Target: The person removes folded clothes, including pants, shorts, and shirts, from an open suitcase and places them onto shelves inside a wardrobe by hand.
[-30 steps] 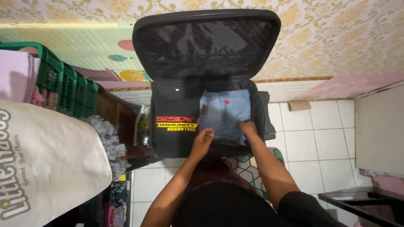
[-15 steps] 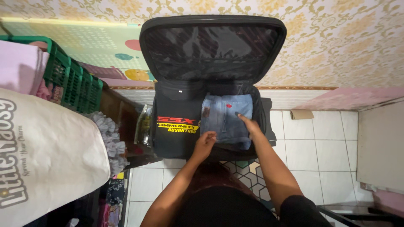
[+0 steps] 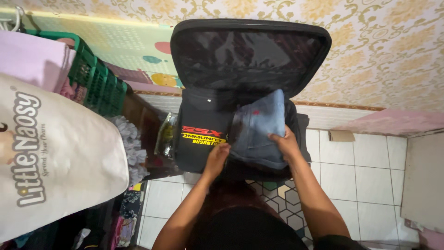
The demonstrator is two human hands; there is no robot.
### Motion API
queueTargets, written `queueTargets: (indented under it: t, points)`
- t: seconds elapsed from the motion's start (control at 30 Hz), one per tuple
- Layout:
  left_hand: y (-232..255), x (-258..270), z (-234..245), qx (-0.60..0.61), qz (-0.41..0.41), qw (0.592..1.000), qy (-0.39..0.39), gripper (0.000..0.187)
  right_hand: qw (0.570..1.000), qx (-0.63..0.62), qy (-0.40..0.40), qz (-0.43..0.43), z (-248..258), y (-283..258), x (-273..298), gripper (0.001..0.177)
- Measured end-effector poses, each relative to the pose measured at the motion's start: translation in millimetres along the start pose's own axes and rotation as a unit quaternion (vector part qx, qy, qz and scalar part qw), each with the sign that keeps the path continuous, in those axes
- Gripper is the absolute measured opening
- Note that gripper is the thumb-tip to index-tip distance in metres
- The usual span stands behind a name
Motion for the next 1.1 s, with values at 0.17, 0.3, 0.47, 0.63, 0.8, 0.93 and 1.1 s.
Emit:
queueTargets:
  t: [0.17, 0.3, 0.47, 0.63, 0.8, 0.93, 1.1]
  points:
    - [29, 2, 17, 0.138, 0.124, 0.983, 0.003, 0.049, 0.998, -0.037, -0.05, 0.016, -24, -103, 42, 0.056]
    - [54, 16, 31, 0.242, 0.155, 0.957, -0.025, 0.064, 0.979, -0.139, -0.15, -0.01, -40, -144, 59, 0.063]
    - [31, -3, 69, 0.321, 0.153, 0.934, -0.046, 0.055, 0.931, -0.285, -0.226, -0.043, -88, -133, 60, 0.069]
    - [-10, -19, 152, 0.524, 0.011, 0.846, -0.103, 0.047, 0.923, -0.298, -0.213, -0.12, -140, -71, 24, 0.064]
    - [-1, 17, 203, 0.448, 0.037, 0.893, -0.027, 0.043, 0.942, -0.18, -0.258, -0.12, -162, -35, -6, 0.06]
    - [24, 14, 199, 0.403, 0.183, 0.896, 0.038, 0.046, 0.96, -0.109, -0.2, -0.163, -171, 5, -13, 0.059]
    - [23, 9, 187, 0.392, 0.174, 0.902, 0.046, 0.052, 0.978, 0.113, -0.175, 0.027, -183, 55, -4, 0.061]
Point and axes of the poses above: each hand's wrist, its own x-axis away from the middle knuckle, its own z-axis out of the back of the hand, y = z × x, the point moved 3 cm from there along -x, towards the middle knuckle, and after that the axes turned 7 degrees about z, right-handed, at the moved point
